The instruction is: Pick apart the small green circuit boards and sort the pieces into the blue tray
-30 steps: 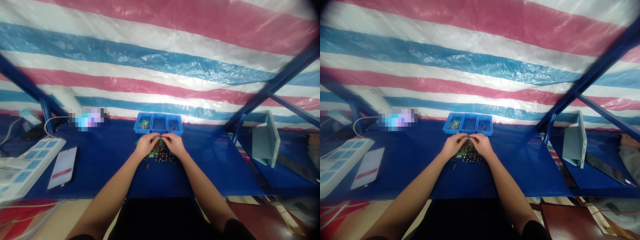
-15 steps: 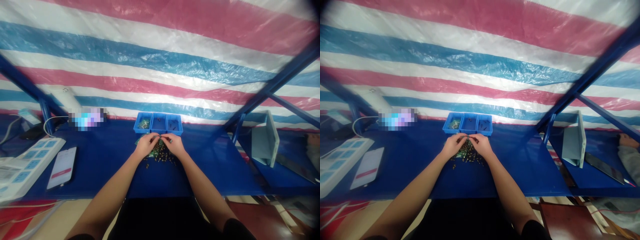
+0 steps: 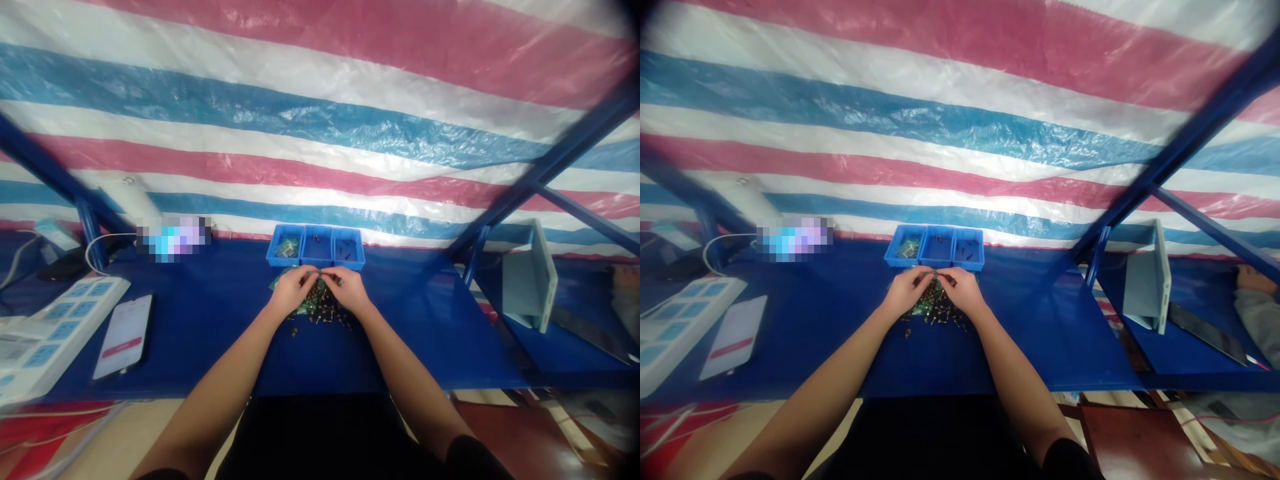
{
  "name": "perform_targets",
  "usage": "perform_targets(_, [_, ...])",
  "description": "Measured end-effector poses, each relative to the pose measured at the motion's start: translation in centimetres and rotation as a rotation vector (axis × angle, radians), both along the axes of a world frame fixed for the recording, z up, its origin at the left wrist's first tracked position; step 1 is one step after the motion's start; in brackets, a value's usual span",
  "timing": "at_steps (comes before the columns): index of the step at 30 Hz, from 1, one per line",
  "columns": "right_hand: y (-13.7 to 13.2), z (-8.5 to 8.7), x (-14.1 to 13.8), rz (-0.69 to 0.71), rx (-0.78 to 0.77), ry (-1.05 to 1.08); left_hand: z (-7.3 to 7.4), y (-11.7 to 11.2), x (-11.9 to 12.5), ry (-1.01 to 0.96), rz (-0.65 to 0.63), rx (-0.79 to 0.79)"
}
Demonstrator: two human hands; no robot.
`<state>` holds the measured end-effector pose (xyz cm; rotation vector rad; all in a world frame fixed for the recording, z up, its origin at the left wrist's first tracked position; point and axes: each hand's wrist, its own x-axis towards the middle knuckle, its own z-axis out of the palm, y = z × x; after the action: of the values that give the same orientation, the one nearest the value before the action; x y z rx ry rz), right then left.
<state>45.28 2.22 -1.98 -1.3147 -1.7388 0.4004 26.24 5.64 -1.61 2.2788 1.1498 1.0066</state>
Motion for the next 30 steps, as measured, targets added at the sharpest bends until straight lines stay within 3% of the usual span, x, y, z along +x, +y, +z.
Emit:
perform_targets(7, [0.01,0.07,0.06,0.053,0.009,-0.002,-0.42,0.19,0.00,0.012,-0.007,0.020])
perform_targets(23, [0.15,-0.24,0.29,-0.019,0.005,0.021,-0.66,0.31,0.00,0.005,-0.019,0.025])
perform_targets(30, [0.18,-0.48,-0.04,0.000,-0.005,0.059,0.13,-0.04,0.04,0.012,-0.027,0.011])
